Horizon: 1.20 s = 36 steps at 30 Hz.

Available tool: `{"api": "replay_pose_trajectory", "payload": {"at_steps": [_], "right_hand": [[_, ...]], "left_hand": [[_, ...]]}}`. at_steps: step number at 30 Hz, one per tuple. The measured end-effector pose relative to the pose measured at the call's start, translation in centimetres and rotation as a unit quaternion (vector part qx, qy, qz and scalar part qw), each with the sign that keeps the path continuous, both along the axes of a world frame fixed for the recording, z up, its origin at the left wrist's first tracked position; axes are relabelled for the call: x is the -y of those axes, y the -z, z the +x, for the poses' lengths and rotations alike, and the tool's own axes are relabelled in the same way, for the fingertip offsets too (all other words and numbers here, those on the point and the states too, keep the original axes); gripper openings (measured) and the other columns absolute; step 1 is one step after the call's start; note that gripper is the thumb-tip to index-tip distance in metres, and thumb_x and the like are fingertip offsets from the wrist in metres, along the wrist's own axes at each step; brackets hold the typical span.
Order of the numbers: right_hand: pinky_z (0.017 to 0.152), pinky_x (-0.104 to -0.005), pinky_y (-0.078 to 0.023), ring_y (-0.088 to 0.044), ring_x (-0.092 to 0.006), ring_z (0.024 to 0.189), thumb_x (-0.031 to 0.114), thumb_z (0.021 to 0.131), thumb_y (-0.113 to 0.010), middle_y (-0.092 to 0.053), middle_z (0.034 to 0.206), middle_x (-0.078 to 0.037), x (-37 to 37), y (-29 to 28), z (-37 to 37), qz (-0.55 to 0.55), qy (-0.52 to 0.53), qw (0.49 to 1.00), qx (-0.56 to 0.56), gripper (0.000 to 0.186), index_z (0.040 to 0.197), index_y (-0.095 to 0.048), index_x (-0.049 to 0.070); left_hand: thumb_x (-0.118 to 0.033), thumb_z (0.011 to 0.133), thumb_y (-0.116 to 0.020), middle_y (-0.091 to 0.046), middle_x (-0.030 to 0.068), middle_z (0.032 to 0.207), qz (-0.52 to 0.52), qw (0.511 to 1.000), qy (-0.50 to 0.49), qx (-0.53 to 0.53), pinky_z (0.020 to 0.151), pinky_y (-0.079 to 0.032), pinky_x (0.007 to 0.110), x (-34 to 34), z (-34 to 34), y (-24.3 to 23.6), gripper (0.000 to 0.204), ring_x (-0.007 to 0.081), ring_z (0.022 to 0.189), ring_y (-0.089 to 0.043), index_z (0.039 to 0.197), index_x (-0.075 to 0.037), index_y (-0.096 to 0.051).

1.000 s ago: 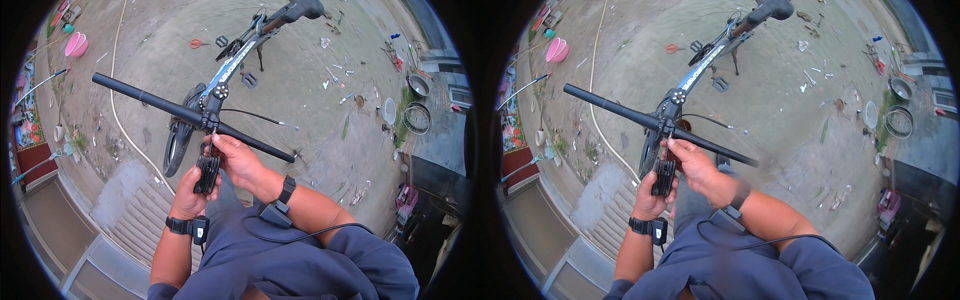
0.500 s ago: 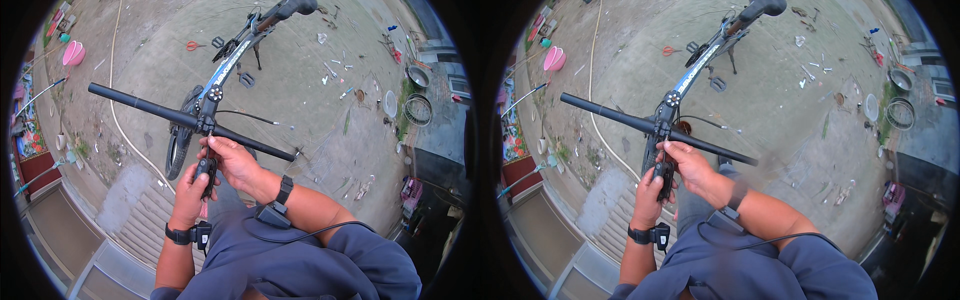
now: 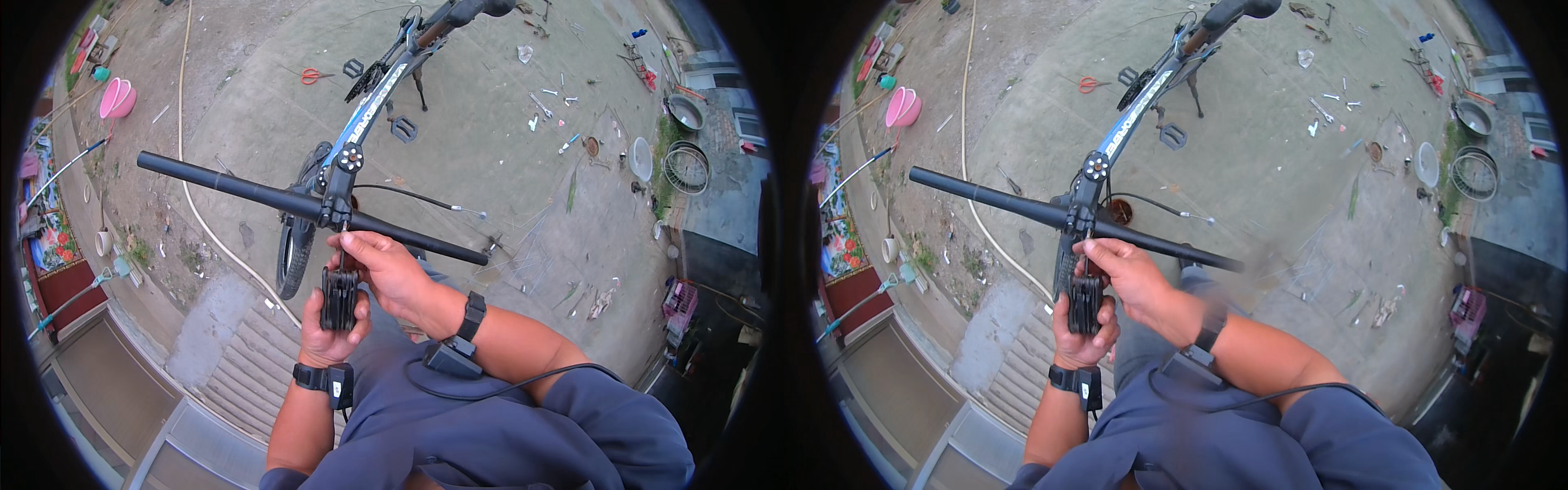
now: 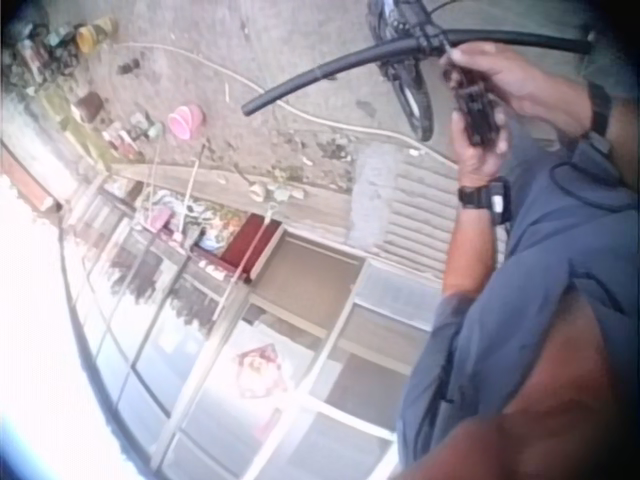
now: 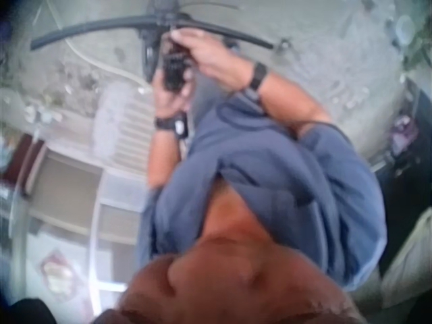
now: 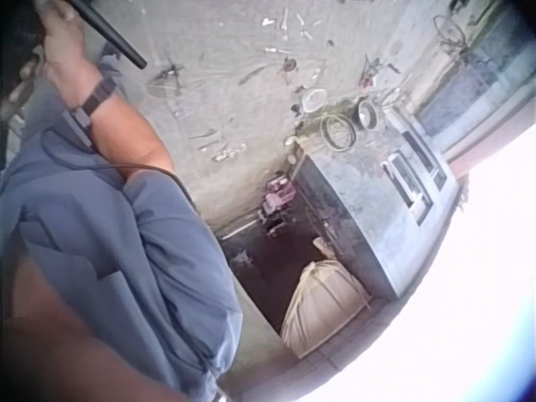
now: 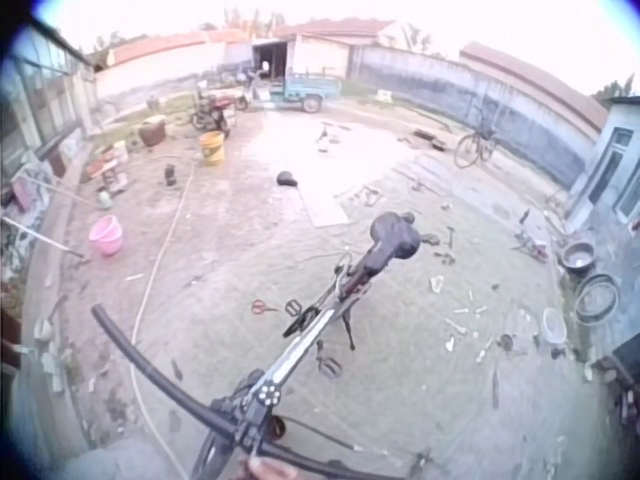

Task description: The person uses a multi-tool to tighten bolts on the bicycle handlebar stem. They then walk around the yard, pick up small metal parts from the ground, and return to the bicycle to continue adjusting the handlebar area.

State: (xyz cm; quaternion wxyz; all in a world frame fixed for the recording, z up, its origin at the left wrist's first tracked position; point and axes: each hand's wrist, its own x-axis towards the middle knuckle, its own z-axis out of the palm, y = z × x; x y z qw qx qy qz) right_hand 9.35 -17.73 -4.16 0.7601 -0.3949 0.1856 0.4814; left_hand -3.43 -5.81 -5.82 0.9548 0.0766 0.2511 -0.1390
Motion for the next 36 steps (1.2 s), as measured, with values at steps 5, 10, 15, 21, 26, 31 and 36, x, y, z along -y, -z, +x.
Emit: {"api": "replay_pose_trajectory", "payload": {"at_steps": [5, 10, 15, 21, 26, 31, 36], "right_hand": [[0.086, -0.031, -0.053, -0.066, -0.0153, 0.092, 0.032, 0.104, -0.063, -0.07, 0.095, -0.007, 0.0, -0.2, 0.3, -0.003, 0.001, 1.0, 0.018, 0.033, 0.116, -0.069, 0.002], [0.067, -0.0269, -0.053, -0.065, -0.0091, 0.077, 0.02, 0.098, -0.07, -0.072, 0.087, -0.005, 1.6, -1.3, 1.7, -0.164, -0.098, 0.942, 0.274, 0.023, 0.106, -0.072, -0.001], [0.065, -0.0318, -0.051, -0.067, -0.0196, 0.079, 0.019, 0.085, -0.082, -0.069, 0.089, -0.007, 3.0, -1.7, 3.4, -0.352, -0.099, 0.756, 0.543, 0.025, 0.106, -0.072, 0.008], [0.08, -0.0394, -0.054, -0.066, -0.0307, 0.099, 0.023, 0.084, -0.081, -0.065, 0.106, -0.009, 1.7, 0.0, 3.6, -0.299, -0.051, 0.751, 0.587, 0.035, 0.115, -0.068, 0.013], [0.083, -0.0333, -0.055, -0.068, -0.024, 0.097, 0.016, 0.087, -0.079, -0.067, 0.107, -0.009, 1.7, 1.0, 3.7, -0.272, -0.05, 0.781, 0.559, 0.034, 0.118, -0.069, 0.01], [0.081, -0.0314, -0.055, -0.067, -0.0208, 0.093, 0.012, 0.088, -0.079, -0.067, 0.105, -0.009, 1.9, 1.1, 3.7, -0.27, -0.06, 0.783, 0.557, 0.033, 0.119, -0.069, 0.007], [0.081, -0.0315, -0.055, -0.067, -0.0207, 0.093, 0.012, 0.088, -0.079, -0.067, 0.106, -0.009, 1.9, 1.1, 3.8, -0.267, -0.059, 0.782, 0.56, 0.033, 0.119, -0.069, 0.007]], "left_hand": [[-0.06, 0.098, -0.056, -0.064, 0.0157, 0.093, 0.092, 0.995, 0.028, -0.004, 0.05, -0.048, 0.027, -0.6, 0.1, -0.8, 0.067, 0.0209, 0.057, -0.06, 0.137, -0.006, -0.049], [-0.057, 0.095, -0.063, -0.069, 0.0177, 0.096, 0.197, 0.977, 0.077, -0.019, 0.046, -0.047, 0.024, -1.9, 0.5, -2.1, 0.065, 0.0212, 0.061, -0.067, 0.126, -0.001, -0.055], [-0.057, 0.095, -0.063, -0.069, 0.0182, 0.096, 0.209, 0.973, 0.094, -0.019, 0.045, -0.046, 0.024, -2.1, 0.6, -2.5, 0.064, 0.0214, 0.061, -0.067, 0.125, -0.001, -0.055], [-0.057, 0.094, -0.065, -0.069, 0.0189, 0.097, 0.186, 0.978, 0.091, -0.024, 0.048, -0.047, 0.025, -2.6, 0.6, -2.2, 0.066, 0.0223, 0.061, -0.067, 0.127, 0.0, -0.056], [-0.056, 0.093, -0.066, -0.069, 0.0189, 0.098, 0.191, 0.975, 0.109, -0.018, 0.052, -0.048, 0.026, -2.4, 1.1, -2.8, 0.069, 0.022, 0.063, -0.067, 0.131, 0.0, -0.055], [-0.049, 0.094, -0.068, -0.069, 0.0174, 0.099, 0.249, 0.96, 0.129, -0.011, 0.056, -0.05, 0.027, -1.7, 2.1, -4.5, 0.066, 0.021, 0.065, -0.066, 0.134, 0.002, -0.054], [-0.038, 0.096, -0.068, -0.068, 0.0146, 0.1, 0.363, 0.916, 0.168, -0.035, 0.06, -0.051, 0.027, -2.0, 2.9, -6.3, 0.06, 0.0179, 0.071, -0.066, 0.137, 0.002, -0.053]]}}
